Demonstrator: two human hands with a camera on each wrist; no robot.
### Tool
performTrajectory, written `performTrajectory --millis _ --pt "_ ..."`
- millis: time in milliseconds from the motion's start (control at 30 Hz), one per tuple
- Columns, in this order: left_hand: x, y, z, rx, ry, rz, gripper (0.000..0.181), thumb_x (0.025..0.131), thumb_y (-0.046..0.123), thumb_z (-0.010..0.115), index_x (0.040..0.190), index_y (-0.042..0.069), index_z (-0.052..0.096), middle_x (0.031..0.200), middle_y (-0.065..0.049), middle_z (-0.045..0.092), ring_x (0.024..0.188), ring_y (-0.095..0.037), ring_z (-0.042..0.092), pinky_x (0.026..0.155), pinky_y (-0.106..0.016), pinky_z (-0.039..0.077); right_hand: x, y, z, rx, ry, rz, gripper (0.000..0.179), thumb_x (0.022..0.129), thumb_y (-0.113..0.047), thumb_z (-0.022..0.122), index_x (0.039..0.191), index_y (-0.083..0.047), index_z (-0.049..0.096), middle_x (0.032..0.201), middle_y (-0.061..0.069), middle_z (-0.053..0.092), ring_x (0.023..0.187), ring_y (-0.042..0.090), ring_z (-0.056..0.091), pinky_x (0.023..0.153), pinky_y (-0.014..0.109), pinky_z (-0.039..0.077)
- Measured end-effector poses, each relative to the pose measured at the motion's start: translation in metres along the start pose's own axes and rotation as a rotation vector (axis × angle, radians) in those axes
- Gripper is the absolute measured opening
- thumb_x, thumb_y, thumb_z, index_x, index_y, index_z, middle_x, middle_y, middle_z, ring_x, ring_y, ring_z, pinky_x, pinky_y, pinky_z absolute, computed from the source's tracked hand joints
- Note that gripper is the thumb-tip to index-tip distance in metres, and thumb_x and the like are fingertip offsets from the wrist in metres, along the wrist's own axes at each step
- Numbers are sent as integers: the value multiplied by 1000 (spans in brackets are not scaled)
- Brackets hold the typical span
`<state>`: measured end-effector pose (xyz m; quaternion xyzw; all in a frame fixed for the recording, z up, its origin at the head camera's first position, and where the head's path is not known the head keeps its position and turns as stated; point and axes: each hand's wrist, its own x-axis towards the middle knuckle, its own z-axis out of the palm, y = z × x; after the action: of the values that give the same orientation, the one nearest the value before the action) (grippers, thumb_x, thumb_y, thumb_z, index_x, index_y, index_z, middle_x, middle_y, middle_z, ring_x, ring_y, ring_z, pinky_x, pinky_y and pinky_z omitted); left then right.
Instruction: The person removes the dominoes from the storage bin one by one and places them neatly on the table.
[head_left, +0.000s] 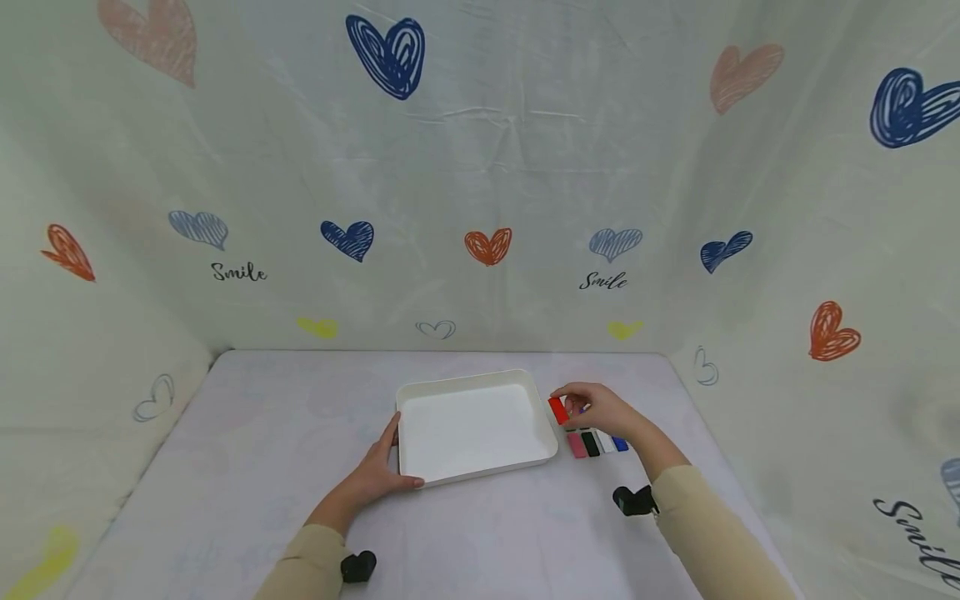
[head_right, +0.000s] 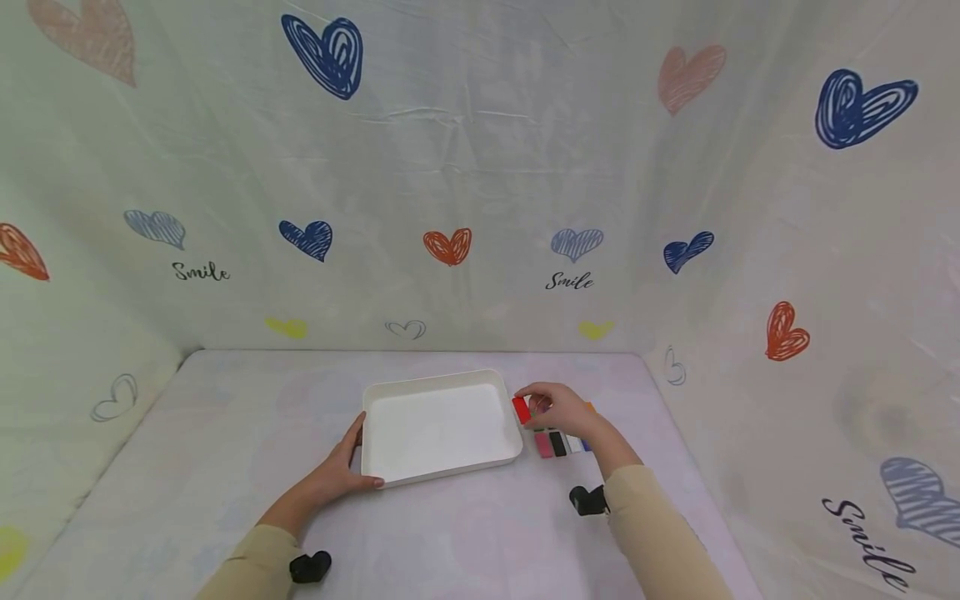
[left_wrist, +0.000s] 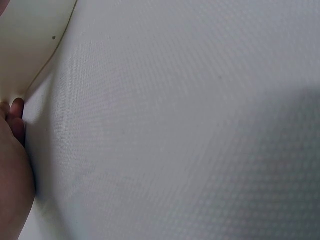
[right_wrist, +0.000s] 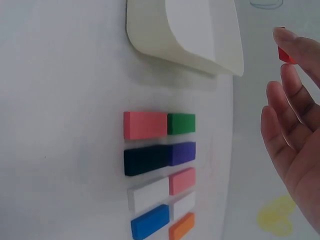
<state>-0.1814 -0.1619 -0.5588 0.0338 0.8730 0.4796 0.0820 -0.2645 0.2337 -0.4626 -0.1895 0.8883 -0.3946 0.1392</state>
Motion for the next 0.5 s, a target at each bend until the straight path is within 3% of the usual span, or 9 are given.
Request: performTrajectory --millis 500 --pt "1 -2 1 4 -5 -20 127 64 30 92 156 8 6 142 -23 40 134 -43 33 108 -65 23 -22 40 -29 -26 46 121 47 80 -7 79 123 -5 64 92 7 54 86 24 50 70 30 52"
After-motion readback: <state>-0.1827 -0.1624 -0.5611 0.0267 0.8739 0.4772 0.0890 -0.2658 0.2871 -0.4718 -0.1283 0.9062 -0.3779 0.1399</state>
